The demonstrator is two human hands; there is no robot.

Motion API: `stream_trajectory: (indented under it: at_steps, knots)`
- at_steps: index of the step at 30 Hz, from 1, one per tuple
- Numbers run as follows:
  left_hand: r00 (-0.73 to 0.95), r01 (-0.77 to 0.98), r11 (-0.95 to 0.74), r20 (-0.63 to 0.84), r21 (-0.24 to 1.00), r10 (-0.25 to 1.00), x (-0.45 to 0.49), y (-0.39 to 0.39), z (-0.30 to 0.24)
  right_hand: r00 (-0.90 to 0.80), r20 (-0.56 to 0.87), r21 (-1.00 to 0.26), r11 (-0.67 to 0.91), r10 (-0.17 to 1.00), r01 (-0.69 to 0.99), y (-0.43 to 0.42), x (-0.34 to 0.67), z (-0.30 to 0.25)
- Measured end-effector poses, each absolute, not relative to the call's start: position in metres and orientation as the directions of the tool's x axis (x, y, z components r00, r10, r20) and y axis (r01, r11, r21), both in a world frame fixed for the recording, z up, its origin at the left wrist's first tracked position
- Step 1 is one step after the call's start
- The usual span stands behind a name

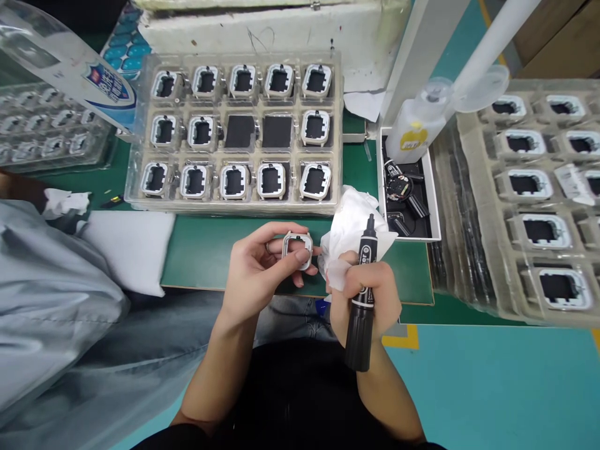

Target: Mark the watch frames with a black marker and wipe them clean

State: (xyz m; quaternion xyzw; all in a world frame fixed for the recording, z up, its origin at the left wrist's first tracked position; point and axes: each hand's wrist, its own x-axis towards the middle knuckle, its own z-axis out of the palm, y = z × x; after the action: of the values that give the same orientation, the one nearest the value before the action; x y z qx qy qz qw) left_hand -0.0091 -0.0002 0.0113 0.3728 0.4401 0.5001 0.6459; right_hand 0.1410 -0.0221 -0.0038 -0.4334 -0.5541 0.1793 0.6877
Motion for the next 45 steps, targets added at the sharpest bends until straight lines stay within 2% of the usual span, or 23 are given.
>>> stream_trajectory:
  at_steps: [7, 14, 17, 22, 33, 45]
  knots:
    - [0.133, -0.329, 0.292, -0.263, 0.898, 0.956, -0.011, 0.003, 0.018, 0.325, 0.554, -0.832, 0.521, 0.766, 0.190, -0.020, 0.140, -0.004]
    - [0.127, -0.312, 0.283, -0.255, 0.907, 0.959, -0.010, 0.002, 0.015, 0.319, 0.501, -0.865, 0.466, 0.804, 0.183, -0.022, 0.143, -0.011]
    - [0.142, -0.305, 0.245, -0.210, 0.920, 0.967, -0.010, 0.000, 0.012, 0.314, 0.503, -0.861, 0.437, 0.805, 0.259, -0.021, 0.145, -0.009]
    - [0.183, -0.261, 0.162, -0.117, 0.952, 0.976, -0.011, -0.003, 0.008, 0.301, 0.605, -0.756, 0.413, 0.737, 0.508, -0.017, 0.144, 0.000]
    - [0.176, -0.267, 0.133, -0.087, 0.955, 0.980, -0.011, -0.006, 0.005, 0.164, 0.580, -0.701, 0.386, 0.798, 0.600, -0.019, 0.145, -0.003]
    - [0.137, -0.203, 0.127, -0.100, 0.971, 0.985, -0.011, -0.006, 0.002, 0.206, 0.566, -0.710, 0.345, 0.798, 0.614, -0.016, 0.141, 0.001]
